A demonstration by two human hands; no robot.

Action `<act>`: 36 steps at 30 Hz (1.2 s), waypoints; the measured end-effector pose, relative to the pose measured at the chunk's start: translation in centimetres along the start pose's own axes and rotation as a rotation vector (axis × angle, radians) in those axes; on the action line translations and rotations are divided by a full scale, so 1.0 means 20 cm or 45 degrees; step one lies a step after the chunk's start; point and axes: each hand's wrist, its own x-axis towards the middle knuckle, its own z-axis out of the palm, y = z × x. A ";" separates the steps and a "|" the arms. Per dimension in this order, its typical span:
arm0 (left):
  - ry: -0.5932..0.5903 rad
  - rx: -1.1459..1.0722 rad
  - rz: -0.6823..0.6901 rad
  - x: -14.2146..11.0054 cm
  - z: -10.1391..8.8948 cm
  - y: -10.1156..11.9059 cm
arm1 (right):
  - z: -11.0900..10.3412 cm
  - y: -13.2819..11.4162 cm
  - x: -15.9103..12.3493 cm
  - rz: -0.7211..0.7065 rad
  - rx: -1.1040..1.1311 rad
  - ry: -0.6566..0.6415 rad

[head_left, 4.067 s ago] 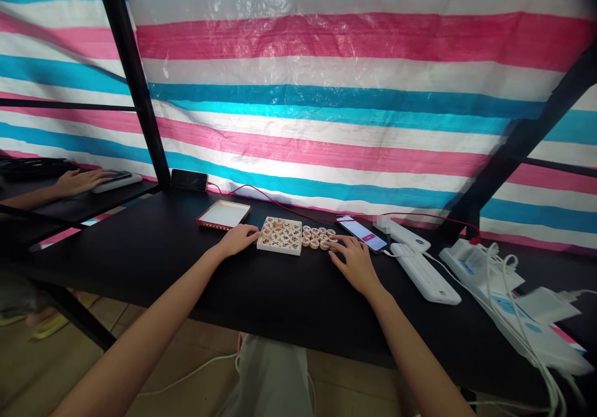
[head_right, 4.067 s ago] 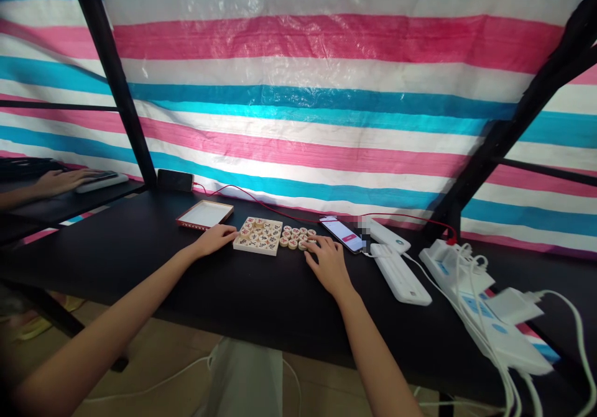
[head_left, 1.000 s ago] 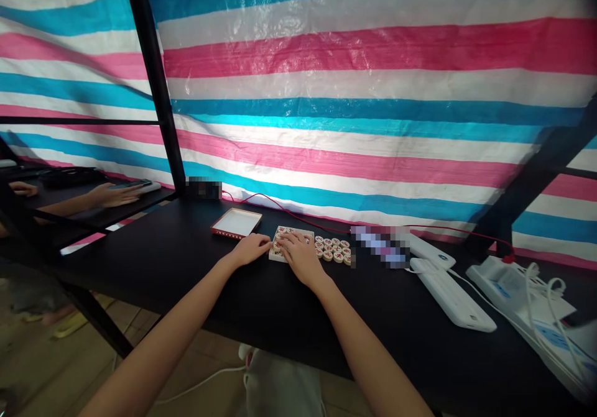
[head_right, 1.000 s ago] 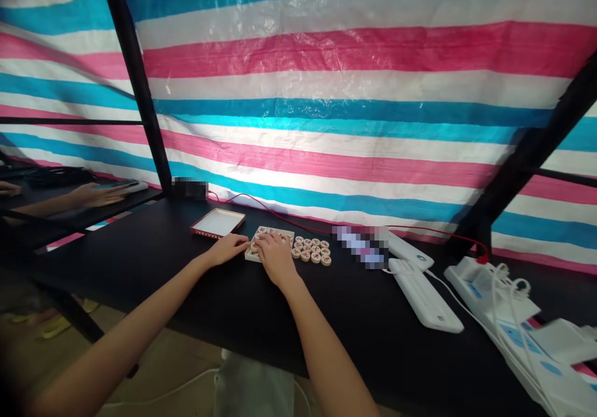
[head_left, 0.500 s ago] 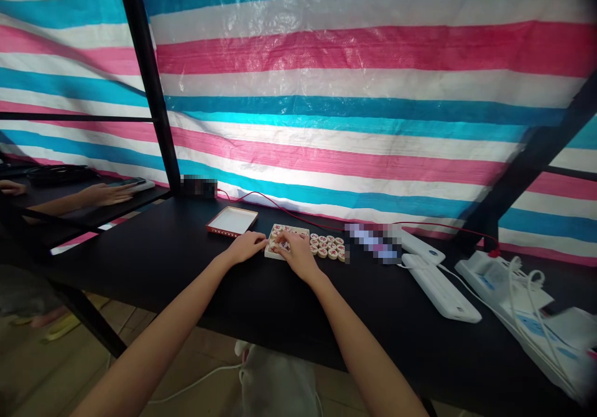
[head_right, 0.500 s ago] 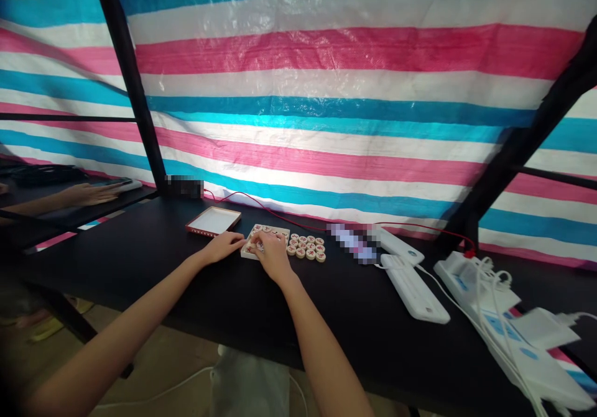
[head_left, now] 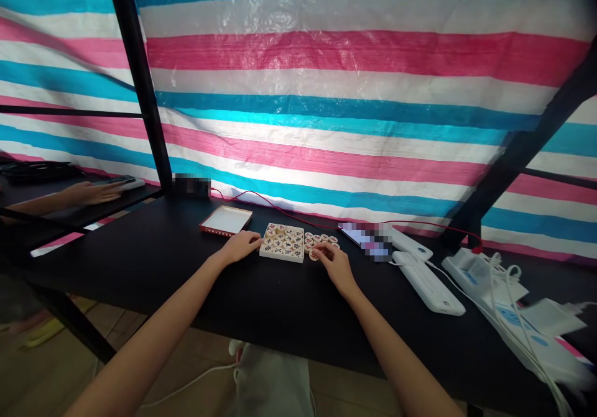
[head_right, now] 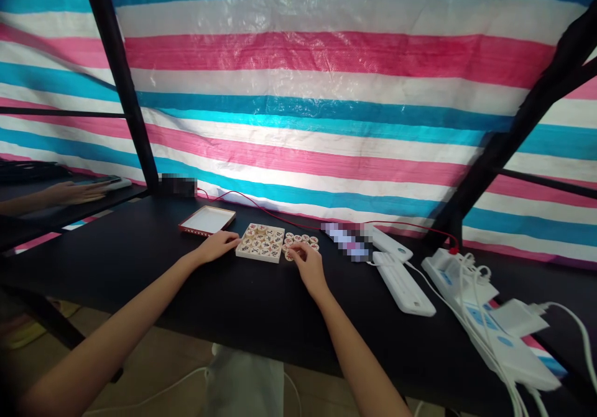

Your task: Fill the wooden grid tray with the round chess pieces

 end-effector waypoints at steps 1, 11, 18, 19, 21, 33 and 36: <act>0.001 0.000 -0.004 0.00 0.00 0.00 | 0.00 0.00 0.00 0.004 -0.024 -0.036; 0.009 0.014 0.012 0.00 0.00 0.00 | 0.03 0.03 0.00 -0.176 -0.200 -0.108; 0.002 0.010 -0.013 0.00 0.00 0.00 | 0.01 0.03 0.00 -0.277 -0.213 -0.173; 0.000 0.008 -0.016 0.00 0.00 0.00 | 0.01 0.03 0.00 -0.276 -0.216 -0.176; -0.003 0.005 -0.016 0.00 0.00 0.00 | 0.01 0.03 0.00 -0.279 -0.226 -0.180; -0.008 0.009 -0.029 -0.01 -0.01 0.02 | 0.01 0.00 -0.01 -0.303 -0.257 -0.225; -0.001 0.015 -0.021 -0.01 -0.01 0.02 | 0.00 -0.03 -0.02 -0.299 -0.333 -0.187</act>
